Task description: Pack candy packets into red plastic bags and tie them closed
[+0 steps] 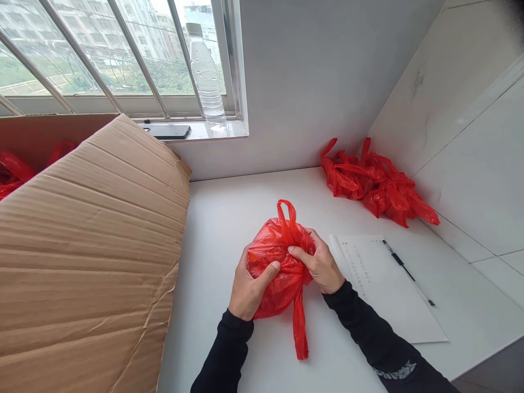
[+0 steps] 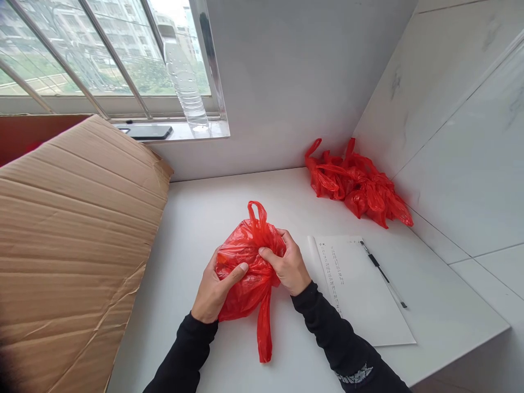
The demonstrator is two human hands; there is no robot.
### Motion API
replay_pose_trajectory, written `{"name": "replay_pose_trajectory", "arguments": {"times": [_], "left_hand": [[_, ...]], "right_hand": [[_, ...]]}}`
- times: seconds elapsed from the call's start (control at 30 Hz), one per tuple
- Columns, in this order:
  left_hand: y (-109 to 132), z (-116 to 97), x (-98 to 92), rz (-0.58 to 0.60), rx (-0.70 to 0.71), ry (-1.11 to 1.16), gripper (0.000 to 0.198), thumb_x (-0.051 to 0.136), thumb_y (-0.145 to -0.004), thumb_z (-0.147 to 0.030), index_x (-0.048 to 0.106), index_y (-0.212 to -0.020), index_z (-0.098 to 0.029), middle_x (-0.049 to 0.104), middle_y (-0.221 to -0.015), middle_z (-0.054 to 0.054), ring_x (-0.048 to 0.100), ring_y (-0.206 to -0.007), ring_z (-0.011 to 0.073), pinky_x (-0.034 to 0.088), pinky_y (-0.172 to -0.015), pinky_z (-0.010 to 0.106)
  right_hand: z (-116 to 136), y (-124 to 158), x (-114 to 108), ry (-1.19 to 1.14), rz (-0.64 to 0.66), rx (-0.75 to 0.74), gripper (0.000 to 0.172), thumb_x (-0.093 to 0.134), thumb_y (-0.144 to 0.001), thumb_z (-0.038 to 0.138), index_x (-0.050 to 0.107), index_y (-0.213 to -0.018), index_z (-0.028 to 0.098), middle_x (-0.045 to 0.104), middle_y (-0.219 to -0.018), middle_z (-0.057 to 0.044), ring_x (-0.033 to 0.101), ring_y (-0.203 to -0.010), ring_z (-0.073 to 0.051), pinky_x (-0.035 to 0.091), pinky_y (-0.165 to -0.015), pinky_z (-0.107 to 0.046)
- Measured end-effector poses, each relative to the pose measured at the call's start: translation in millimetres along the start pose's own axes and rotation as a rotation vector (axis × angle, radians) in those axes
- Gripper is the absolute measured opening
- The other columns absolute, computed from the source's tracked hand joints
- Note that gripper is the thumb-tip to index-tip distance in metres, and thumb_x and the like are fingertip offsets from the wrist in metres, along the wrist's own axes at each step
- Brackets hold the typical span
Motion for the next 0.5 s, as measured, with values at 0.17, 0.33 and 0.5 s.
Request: {"name": "replay_pose_trajectory", "arguments": {"times": [0.17,0.33,0.5], "left_hand": [[-0.2,1.2,0.7,0.024,0.019,-0.045,0.054,0.079,-0.076,-0.031,0.058,-0.123,-0.018,0.072,-0.115,0.011,0.069,-0.104,0.0306,0.053,-0.091,0.043],[-3.4,5.4,-2.0,0.052,0.02,-0.037,0.051,0.078,-0.077,-0.029,0.057,-0.121,-0.018,0.073,-0.113,0.01,0.069,-0.103,0.0293,0.053,-0.09,0.04],[-3.8,6.5,-2.9,0.054,-0.015,-0.022,0.049,0.079,-0.076,-0.03,0.059,-0.12,-0.019,0.073,-0.111,0.009,0.069,-0.102,0.0288,0.054,-0.088,0.039]], "right_hand": [[-2.7,-0.1,0.0,-0.024,-0.019,0.011,0.031,0.075,-0.082,0.037,0.061,-0.107,0.026,0.073,-0.094,-0.002,0.068,-0.079,-0.021,0.056,-0.074,-0.035],[-2.1,-0.1,0.2,-0.015,-0.026,0.005,0.029,0.074,-0.082,0.037,0.061,-0.106,0.026,0.074,-0.096,-0.001,0.068,-0.082,-0.022,0.056,-0.076,-0.036],[-0.5,0.5,0.2,-0.025,-0.026,0.004,0.029,0.074,-0.082,0.037,0.061,-0.106,0.027,0.073,-0.095,0.0,0.068,-0.084,-0.022,0.056,-0.078,-0.036]]}}
Point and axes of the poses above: each hand's wrist, its own y-axis away from the middle knuckle, its own x-axis out of the palm, z = x × y, the point moved 6 cm from there along -y, towards the middle knuckle
